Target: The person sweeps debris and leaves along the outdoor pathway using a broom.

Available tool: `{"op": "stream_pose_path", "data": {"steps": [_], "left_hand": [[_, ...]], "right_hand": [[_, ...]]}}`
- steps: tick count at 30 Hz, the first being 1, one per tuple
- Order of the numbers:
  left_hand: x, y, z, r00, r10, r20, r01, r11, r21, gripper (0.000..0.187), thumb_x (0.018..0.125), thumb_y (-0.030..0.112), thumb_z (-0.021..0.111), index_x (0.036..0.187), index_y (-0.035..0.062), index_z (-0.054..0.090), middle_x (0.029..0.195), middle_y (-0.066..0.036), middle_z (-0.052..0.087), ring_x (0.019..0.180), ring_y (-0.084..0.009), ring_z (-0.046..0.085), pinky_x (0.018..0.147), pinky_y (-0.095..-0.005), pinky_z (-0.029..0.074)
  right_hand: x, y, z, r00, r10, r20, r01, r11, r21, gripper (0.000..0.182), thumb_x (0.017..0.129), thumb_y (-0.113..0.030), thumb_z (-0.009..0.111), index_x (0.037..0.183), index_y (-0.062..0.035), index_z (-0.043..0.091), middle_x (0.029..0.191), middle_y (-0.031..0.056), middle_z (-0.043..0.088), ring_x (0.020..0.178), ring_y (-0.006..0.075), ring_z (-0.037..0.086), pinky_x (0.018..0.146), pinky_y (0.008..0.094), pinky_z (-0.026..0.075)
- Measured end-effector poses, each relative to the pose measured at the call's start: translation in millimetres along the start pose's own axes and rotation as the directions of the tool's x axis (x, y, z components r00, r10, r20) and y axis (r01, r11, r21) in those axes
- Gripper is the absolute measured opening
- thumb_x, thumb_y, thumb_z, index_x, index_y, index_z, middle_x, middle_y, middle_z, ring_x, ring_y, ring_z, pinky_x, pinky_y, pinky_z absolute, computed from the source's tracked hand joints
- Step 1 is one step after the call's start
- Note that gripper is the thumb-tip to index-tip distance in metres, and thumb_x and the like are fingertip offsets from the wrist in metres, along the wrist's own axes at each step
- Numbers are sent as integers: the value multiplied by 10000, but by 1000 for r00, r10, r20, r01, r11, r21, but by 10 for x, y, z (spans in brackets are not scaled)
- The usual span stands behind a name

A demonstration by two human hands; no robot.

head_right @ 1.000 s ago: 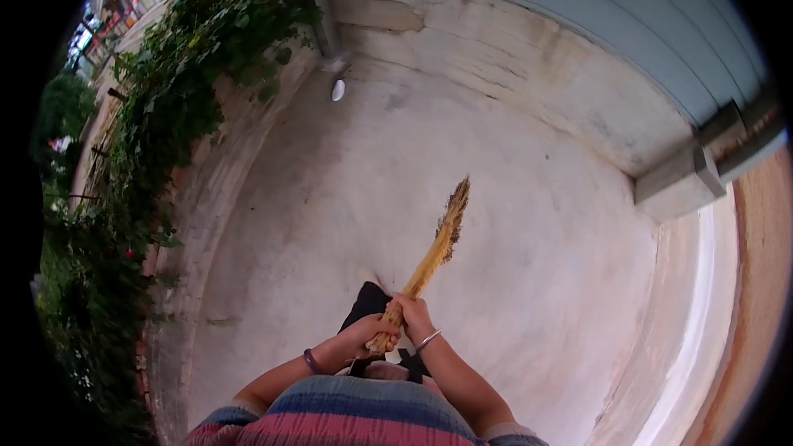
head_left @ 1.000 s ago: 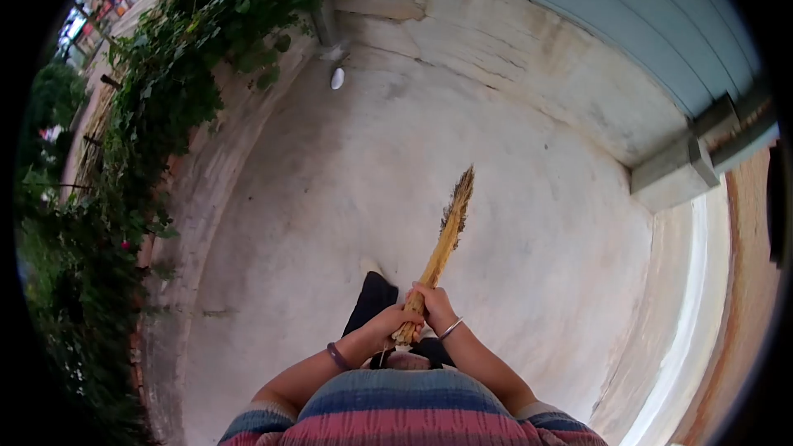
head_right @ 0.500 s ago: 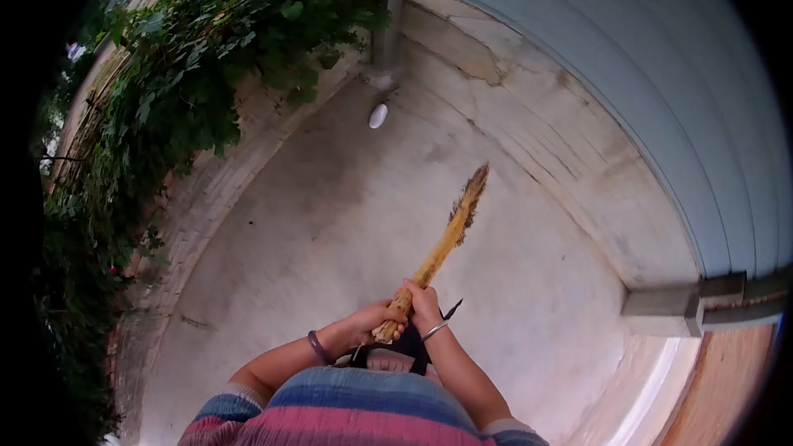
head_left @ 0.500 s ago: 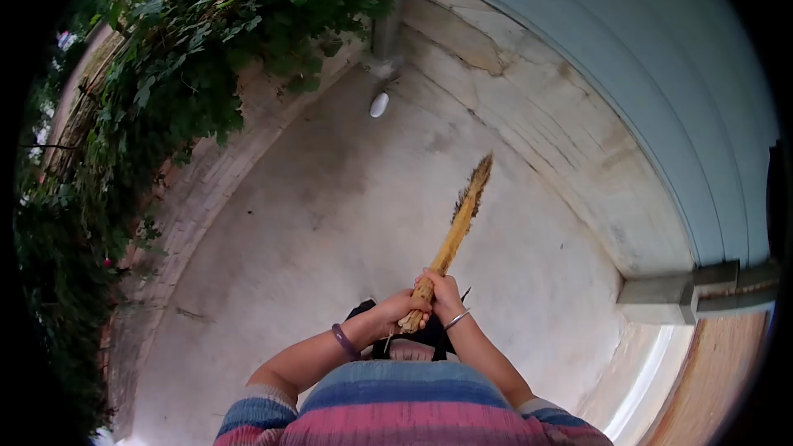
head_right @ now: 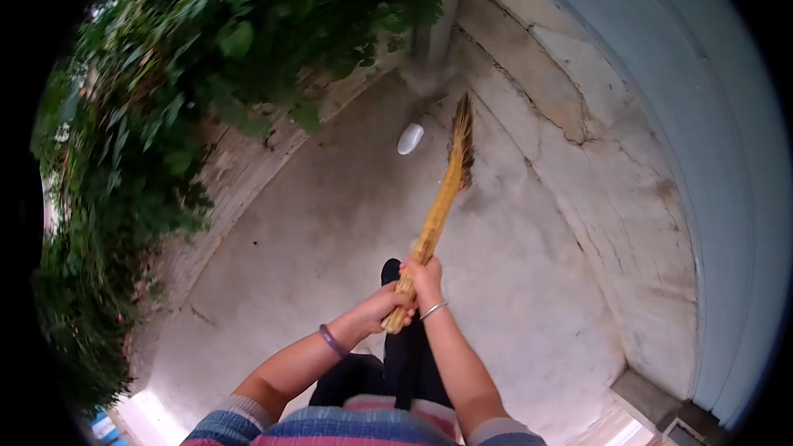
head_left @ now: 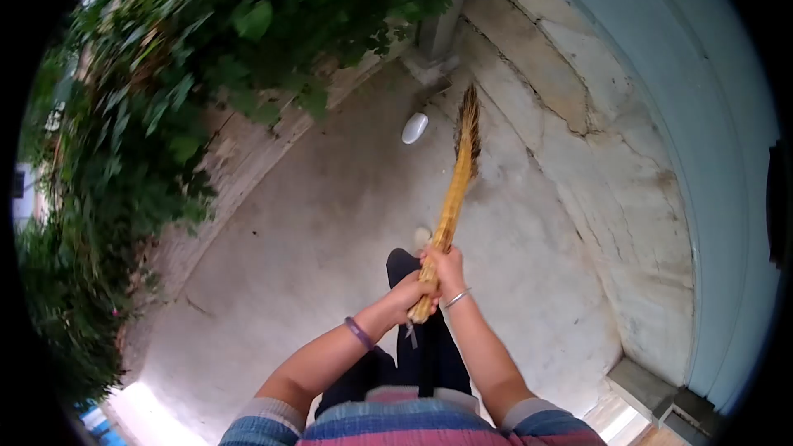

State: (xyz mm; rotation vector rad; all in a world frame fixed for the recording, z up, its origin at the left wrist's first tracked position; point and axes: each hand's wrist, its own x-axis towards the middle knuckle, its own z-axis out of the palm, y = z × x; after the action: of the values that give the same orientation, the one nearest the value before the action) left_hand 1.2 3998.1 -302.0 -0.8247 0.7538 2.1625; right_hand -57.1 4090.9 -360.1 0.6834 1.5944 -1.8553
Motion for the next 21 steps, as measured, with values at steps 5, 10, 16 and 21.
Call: {"op": "stream_pose_path", "data": {"steps": [5,10,16,21], "left_hand": [[1571,1081,32,999,29,-17,-32,986,-165,83,758,25,511,817,32,453,628,-42,499,477,-122,508,419,-243,451],[2056,1136,-407,996,70,-63,-89,910,-404,106,777,26,523,858,42,458,667,-48,503,500,-109,493,431,-235,433],[830,-116,-899,977,32,-209,-128,877,-463,303,733,-31,499,992,71,380,721,-84,492,537,-152,502,457,-273,450],[546,-284,-730,972,42,-230,-158,845,-511,329,708,-62,483,993,61,372,706,-82,497,531,-154,514,448,-273,448]], "right_hand": [[1889,-838,-83,1000,-3,-27,-5,954,-300,120,708,-115,572,684,1,550,587,66,550,506,152,542,447,293,436],[2716,-554,114,998,-56,35,62,607,-792,199,700,-155,598,659,37,561,604,155,580,547,268,584,496,351,469],[1344,557,495,953,167,252,129,529,-839,525,683,-172,617,1062,69,346,857,260,565,823,395,575,692,427,469],[854,391,619,961,27,273,194,637,-746,576,688,-117,615,1172,-35,313,900,249,554,854,429,545,714,437,456]]}}
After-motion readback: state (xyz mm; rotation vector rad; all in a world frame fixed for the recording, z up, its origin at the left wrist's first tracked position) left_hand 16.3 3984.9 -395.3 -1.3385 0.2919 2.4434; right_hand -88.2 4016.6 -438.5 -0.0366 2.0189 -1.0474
